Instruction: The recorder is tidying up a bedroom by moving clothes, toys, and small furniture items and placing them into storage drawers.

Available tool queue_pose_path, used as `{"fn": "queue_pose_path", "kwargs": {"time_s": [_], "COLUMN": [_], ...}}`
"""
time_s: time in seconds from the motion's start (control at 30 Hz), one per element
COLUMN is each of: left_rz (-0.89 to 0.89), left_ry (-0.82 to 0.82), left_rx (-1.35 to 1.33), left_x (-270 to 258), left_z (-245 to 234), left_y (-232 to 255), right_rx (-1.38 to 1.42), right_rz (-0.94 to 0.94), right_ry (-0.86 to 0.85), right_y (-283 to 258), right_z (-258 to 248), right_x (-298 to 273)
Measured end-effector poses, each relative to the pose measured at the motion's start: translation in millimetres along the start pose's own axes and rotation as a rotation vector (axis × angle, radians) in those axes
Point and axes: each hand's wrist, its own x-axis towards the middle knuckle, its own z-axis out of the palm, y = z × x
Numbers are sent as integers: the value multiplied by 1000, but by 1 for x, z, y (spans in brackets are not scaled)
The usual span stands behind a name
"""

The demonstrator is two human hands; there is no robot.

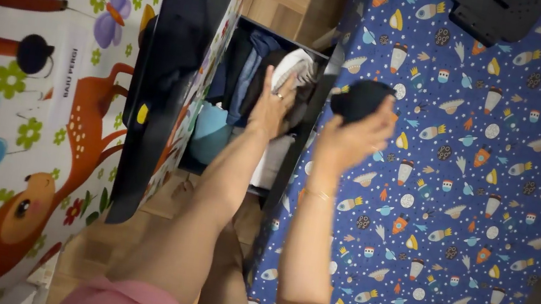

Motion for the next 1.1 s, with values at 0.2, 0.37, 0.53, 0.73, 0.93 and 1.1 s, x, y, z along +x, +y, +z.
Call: {"fn": "queue_pose_path", "kwargs": {"time_s": [0.2, 0.37, 0.53, 0.73, 0.93, 1.1], "left_rz": [-104, -168, -301, -486, -457, -363], "left_ry": [118, 139, 159, 215, 24, -25], "left_rx": [-348, -272, -238, -169, -404, -555], "left_x": [10, 18, 13, 33, 3, -31], "left_z": [42, 69, 91, 124, 73, 49], "left_y": [-36, -33, -18, 2, -12, -23], "right_rx": [-26, -56, -1, 125, 441, 579], "right_rz": [56, -23, 158, 505, 587, 779], "right_ry": [67, -40, -341, -471, -632, -765], "right_y": [-70, -103, -103, -81, -31, -18], "right_z": [91, 116, 138, 170, 193, 205], "right_x": [-58, -60, -59, -33, -18, -17]}}
